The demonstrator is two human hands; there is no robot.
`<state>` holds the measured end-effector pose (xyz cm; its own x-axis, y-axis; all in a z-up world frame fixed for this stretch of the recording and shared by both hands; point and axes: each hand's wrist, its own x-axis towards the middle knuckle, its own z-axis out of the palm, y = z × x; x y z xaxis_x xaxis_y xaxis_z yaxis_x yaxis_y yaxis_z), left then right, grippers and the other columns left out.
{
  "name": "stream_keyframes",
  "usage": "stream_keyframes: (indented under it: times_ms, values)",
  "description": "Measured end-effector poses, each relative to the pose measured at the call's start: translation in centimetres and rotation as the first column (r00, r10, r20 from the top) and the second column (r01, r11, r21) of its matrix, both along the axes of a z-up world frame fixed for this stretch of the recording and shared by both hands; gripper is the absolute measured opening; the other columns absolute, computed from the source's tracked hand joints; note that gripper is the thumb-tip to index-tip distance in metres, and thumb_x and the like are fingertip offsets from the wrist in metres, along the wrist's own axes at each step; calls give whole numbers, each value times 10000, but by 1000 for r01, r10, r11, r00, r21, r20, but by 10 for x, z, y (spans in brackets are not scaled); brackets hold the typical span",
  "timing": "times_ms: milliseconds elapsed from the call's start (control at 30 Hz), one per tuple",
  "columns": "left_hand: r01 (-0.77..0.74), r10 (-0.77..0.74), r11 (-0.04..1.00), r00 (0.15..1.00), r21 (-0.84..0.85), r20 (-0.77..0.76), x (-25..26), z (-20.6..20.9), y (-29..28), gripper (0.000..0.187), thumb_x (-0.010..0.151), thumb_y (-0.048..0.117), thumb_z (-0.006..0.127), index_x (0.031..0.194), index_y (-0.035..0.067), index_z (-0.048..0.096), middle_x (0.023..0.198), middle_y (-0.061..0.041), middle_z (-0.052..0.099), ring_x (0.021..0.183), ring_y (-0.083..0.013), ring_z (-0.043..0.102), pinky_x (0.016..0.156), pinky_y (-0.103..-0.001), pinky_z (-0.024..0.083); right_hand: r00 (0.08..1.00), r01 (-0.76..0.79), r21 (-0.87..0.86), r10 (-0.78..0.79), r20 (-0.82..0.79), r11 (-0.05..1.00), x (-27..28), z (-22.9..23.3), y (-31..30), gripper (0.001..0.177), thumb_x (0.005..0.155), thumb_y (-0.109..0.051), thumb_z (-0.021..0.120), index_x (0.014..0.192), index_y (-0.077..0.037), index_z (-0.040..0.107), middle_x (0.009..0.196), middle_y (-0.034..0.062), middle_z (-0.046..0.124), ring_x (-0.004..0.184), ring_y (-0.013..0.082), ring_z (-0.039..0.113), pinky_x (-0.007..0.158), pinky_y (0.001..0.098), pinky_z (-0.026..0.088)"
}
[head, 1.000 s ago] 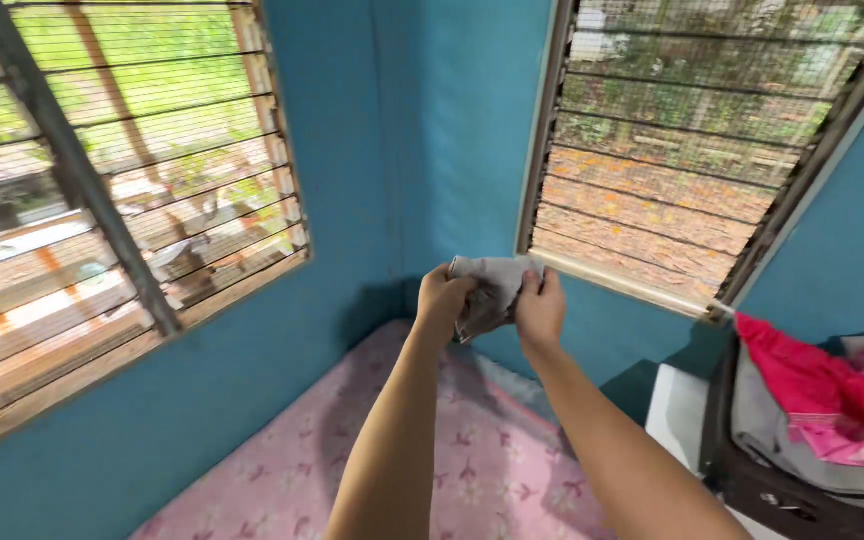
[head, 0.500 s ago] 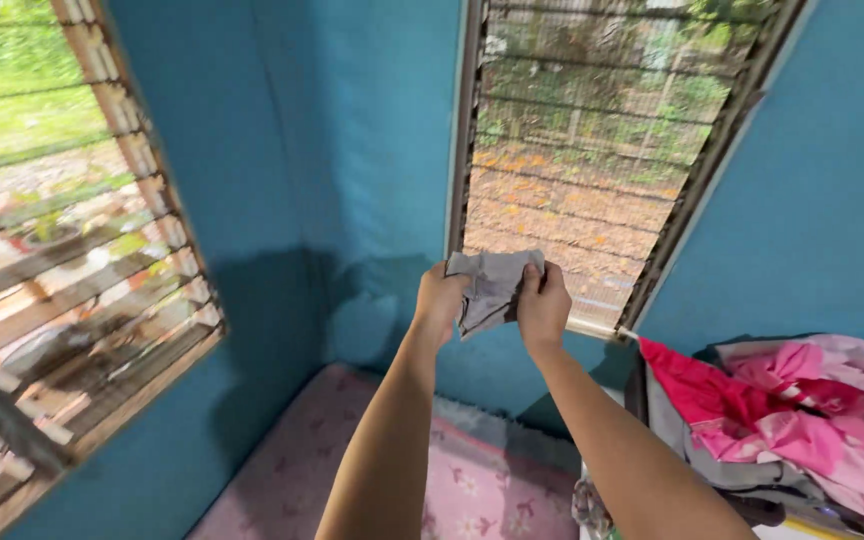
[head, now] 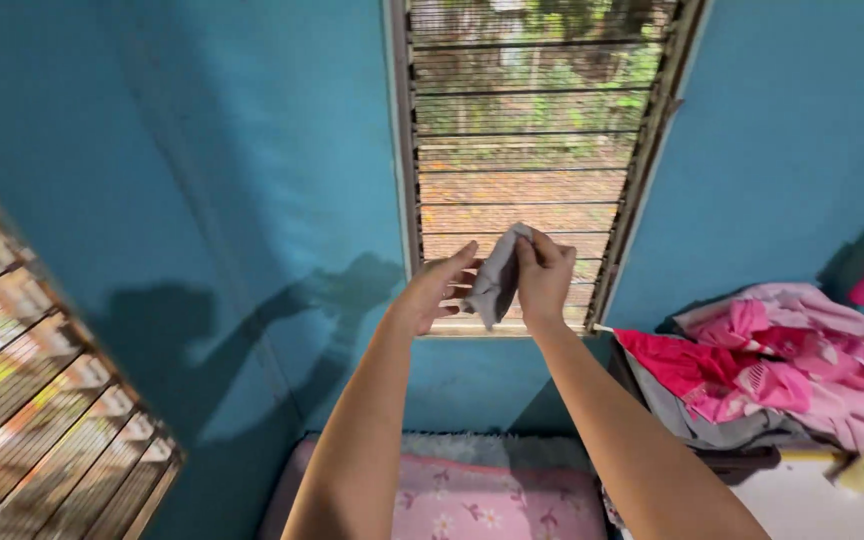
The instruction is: The person wipes a metal window screen with a cloth, then hangs a pink curtain on a rod above the window and ties it in the center. The person continues wiping the screen and the window frame.
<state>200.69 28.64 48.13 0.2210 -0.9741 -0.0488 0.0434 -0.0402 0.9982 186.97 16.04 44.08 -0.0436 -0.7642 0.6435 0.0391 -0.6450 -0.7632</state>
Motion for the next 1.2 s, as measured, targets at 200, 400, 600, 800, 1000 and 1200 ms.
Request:
stream_keyframes:
  times_ms: [200, 400, 600, 800, 1000, 1200]
  values:
    - [56, -50, 998, 987, -38, 152, 5, 7, -55, 657, 855, 644, 568, 1324, 188, 637, 1175, 21, 707, 944, -201, 669, 817, -416, 470, 994, 85, 10, -84, -69, 996, 30, 14, 4, 413, 993, -165, 628, 1396, -83, 582, 1153, 119, 523, 957, 221, 619, 815, 341, 527]
    - [-32, 49, 988, 993, -154, 104, 30, 17, -112, 504, 956, 458, 644, 1320, 114, 586, 1170, -4, 650, 1017, -141, 624, 880, -425, 513, 996, -61, 39, 59, 65, 997, 65, 19, -34, 323, 1012, -177, 602, 1295, -43, 527, 1198, 119, 625, 1054, 214, 652, 843, 357, 547]
    - [-67, 70, 905, 998, -419, -7, 58, 36, -195, 360, 975, 298, 611, 1168, -5, 636, 1054, -112, 694, 934, -208, 660, 805, -350, 550, 1000, 10, -106, -12, -20, 994, 107, 34, -95, 304, 1079, -236, 533, 1309, -38, 533, 1205, 153, 660, 1083, 294, 659, 950, 392, 523]
    - [-81, 73, 902, 997, -424, -35, 105, 83, -273, 395, 968, 336, 615, 1142, -18, 635, 1056, -126, 707, 928, -188, 684, 807, -335, 569, 963, 60, -456, -171, -208, 888, 155, 68, -174, 611, 1025, -195, 546, 1557, 9, 325, 1635, 273, 263, 1511, 455, 303, 1186, 494, 352]
    - [49, -35, 917, 999, -396, 42, 161, 104, -319, 502, 957, 420, 603, 1182, -19, 698, 1020, -116, 720, 898, -195, 653, 788, -334, 530, 958, 69, -410, -175, -228, 909, 212, 79, -227, 701, 1061, -264, 431, 1620, 8, 109, 1669, 352, 44, 1537, 532, 145, 1187, 511, 325]
    - [197, -70, 873, 956, -447, 285, 204, 129, -360, 658, 974, 561, 508, 1172, -25, 730, 1001, -119, 738, 919, -185, 674, 865, -324, 532, 981, 125, -284, -162, -111, 951, 254, 98, -268, 672, 1106, -366, 310, 1630, 17, 137, 1692, 291, 82, 1561, 480, 143, 1231, 496, 260]
